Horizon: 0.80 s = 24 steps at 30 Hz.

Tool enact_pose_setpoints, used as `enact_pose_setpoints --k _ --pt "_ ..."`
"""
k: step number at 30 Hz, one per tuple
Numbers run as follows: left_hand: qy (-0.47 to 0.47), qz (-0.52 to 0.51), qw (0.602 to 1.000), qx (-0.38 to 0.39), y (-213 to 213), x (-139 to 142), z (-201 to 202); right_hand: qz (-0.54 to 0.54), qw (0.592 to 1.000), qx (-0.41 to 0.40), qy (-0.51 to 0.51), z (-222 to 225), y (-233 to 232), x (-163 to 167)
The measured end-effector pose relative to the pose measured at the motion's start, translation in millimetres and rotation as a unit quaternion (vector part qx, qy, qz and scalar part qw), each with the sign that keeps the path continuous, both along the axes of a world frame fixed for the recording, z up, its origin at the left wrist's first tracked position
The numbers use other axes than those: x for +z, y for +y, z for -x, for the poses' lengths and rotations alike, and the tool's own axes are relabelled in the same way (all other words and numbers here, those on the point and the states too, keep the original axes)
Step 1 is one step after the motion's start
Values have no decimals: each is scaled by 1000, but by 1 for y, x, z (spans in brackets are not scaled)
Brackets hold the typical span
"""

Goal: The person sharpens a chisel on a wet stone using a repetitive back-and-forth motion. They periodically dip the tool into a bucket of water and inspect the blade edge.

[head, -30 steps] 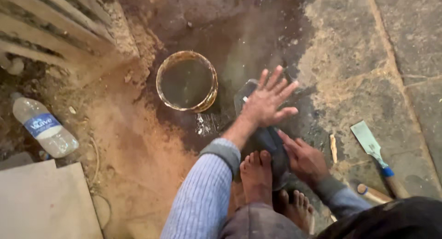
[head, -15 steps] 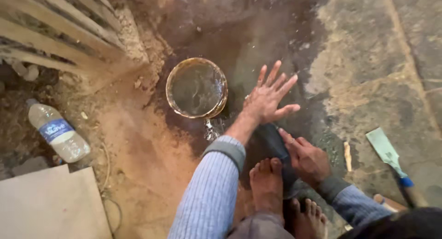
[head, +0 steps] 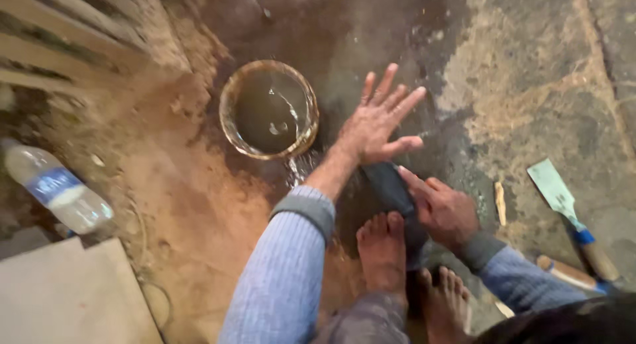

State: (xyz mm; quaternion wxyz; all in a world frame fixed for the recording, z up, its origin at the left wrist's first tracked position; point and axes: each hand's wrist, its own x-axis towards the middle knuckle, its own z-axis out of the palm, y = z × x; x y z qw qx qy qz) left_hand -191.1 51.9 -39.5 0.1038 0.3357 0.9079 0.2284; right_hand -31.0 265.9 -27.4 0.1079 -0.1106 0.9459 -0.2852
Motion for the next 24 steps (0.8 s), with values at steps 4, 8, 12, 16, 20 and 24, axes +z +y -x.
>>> enact_pose_setpoints --k 4,8,12,16,20,24 --pt "35 -36 999 -7 10 6 4 37 999 -1 -22 6 2 9" --pt "22 -80 994 -66 64 7 -91 11 992 2 -125 -81 50 20" --pt "16 -136 984 -111 78 -4 -108 22 998 37 36 -102 62 9" --pt "56 -79 995 -10 12 -16 -27 -34 998 26 -50 -22 23 -18" --pt "-13 46 999 15 2 15 -1 -3 999 30 -30 8 4 5" --pt "103 -117 988 -5 48 9 -69 45 998 29 -30 -59 47 13"
